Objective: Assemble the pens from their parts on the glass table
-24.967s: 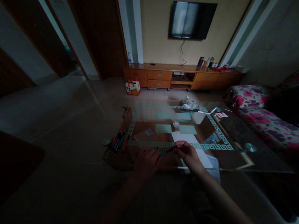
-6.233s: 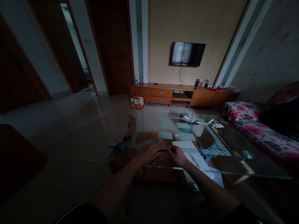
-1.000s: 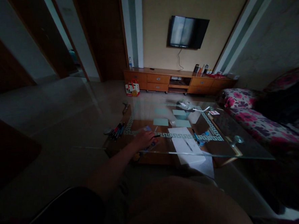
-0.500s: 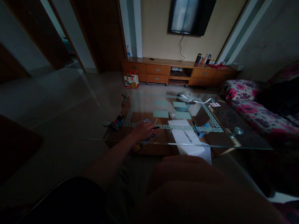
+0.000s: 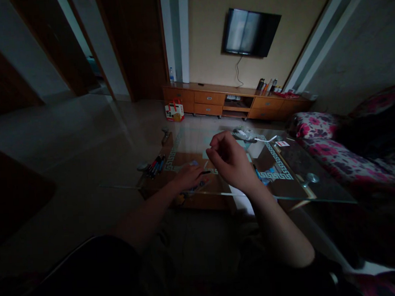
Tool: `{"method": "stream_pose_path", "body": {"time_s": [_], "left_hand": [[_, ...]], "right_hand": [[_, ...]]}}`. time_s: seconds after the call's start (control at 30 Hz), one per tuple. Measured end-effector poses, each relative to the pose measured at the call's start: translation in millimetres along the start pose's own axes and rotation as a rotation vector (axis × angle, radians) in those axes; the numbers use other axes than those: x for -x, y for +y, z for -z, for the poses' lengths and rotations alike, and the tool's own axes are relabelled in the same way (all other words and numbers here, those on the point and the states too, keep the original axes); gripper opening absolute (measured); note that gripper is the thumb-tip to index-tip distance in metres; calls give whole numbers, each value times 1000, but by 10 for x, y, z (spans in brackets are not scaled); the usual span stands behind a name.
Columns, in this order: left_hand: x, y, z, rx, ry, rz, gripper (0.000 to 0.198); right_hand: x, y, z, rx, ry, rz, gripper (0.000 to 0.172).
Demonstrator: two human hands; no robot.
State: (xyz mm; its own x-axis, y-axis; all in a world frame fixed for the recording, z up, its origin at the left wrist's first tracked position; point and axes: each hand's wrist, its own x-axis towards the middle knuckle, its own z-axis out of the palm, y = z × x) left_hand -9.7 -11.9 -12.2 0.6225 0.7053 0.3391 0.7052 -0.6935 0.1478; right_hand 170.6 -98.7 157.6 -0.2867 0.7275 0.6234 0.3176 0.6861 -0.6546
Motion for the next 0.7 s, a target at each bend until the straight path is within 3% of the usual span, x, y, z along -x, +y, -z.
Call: {"method": "stream_pose_path", "body": {"time_s": [0.13, 0.27, 0.4, 0.7], "left_hand": [[-12, 8, 10, -23, 5, 0, 22], [-2, 5, 11, -5, -9, -10, 21], [2, 20, -3, 17, -14, -46, 20], [-66, 77, -34, 10, -32, -113, 23]], "right_hand": [[152, 1089, -117, 123, -7, -250, 18], [400, 1705, -127, 178, -66, -492, 27], [525, 1915, -143, 111, -184, -567, 36], [644, 2051, -345, -134, -358, -782, 67]]}}
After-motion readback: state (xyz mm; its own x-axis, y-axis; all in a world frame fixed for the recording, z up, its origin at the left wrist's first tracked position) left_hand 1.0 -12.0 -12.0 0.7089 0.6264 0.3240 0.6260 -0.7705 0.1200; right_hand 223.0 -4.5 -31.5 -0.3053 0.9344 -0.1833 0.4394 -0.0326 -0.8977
